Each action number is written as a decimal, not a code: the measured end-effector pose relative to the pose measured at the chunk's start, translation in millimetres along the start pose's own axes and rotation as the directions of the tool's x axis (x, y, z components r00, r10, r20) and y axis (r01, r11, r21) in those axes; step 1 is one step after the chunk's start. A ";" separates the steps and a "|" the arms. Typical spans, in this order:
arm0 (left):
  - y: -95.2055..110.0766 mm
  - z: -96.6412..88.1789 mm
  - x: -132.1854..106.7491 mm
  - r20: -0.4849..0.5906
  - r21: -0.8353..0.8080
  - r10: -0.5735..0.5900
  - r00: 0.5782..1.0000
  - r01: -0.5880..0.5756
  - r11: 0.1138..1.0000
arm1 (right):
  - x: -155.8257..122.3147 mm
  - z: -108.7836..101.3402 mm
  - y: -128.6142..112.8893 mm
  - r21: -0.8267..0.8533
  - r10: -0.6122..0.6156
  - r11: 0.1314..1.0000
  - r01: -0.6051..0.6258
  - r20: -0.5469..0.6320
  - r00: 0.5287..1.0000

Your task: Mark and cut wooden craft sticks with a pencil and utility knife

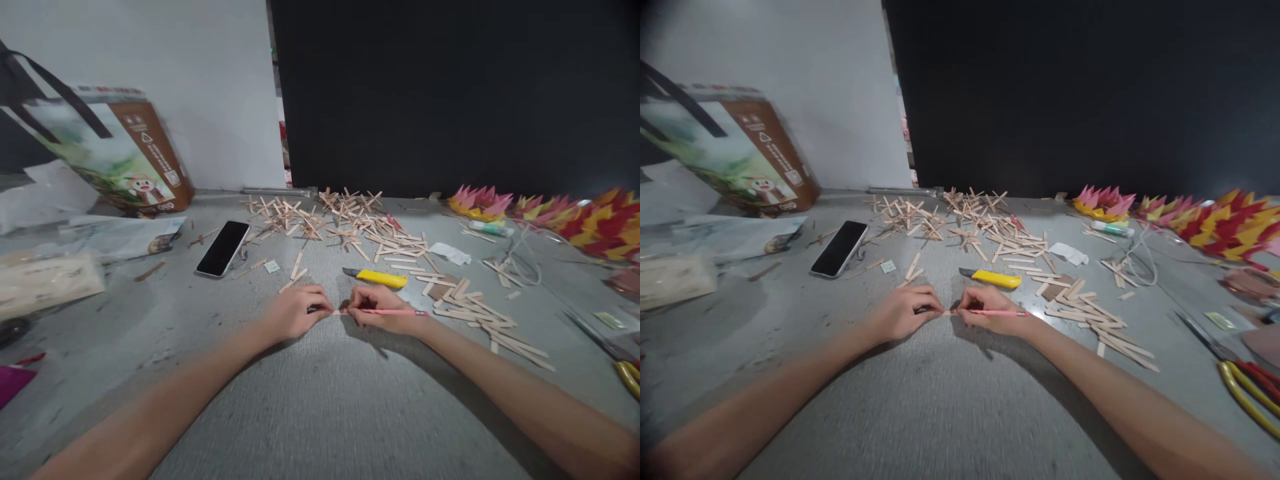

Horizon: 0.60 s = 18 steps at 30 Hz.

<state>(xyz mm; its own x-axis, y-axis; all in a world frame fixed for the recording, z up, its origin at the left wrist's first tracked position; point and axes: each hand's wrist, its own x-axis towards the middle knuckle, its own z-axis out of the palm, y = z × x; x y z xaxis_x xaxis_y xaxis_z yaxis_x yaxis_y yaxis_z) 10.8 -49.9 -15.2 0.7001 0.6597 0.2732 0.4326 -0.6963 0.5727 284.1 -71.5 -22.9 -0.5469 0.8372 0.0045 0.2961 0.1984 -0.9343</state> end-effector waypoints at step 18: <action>-0.2 1.1 0.0 -0.007 -0.009 0.010 1.000 -0.010 1.000 | -0.1 0.7 1.4 -0.030 0.018 0.999 -0.019 -0.033 0.999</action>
<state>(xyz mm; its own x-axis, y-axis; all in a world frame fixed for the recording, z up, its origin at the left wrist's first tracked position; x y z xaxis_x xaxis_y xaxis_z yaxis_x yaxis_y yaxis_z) 11.3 -50.1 -16.1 0.7003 0.6546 0.2847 0.4205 -0.7006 0.5765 284.0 -71.7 -24.5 -0.5157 0.8568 -0.0006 0.3293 0.1976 -0.9233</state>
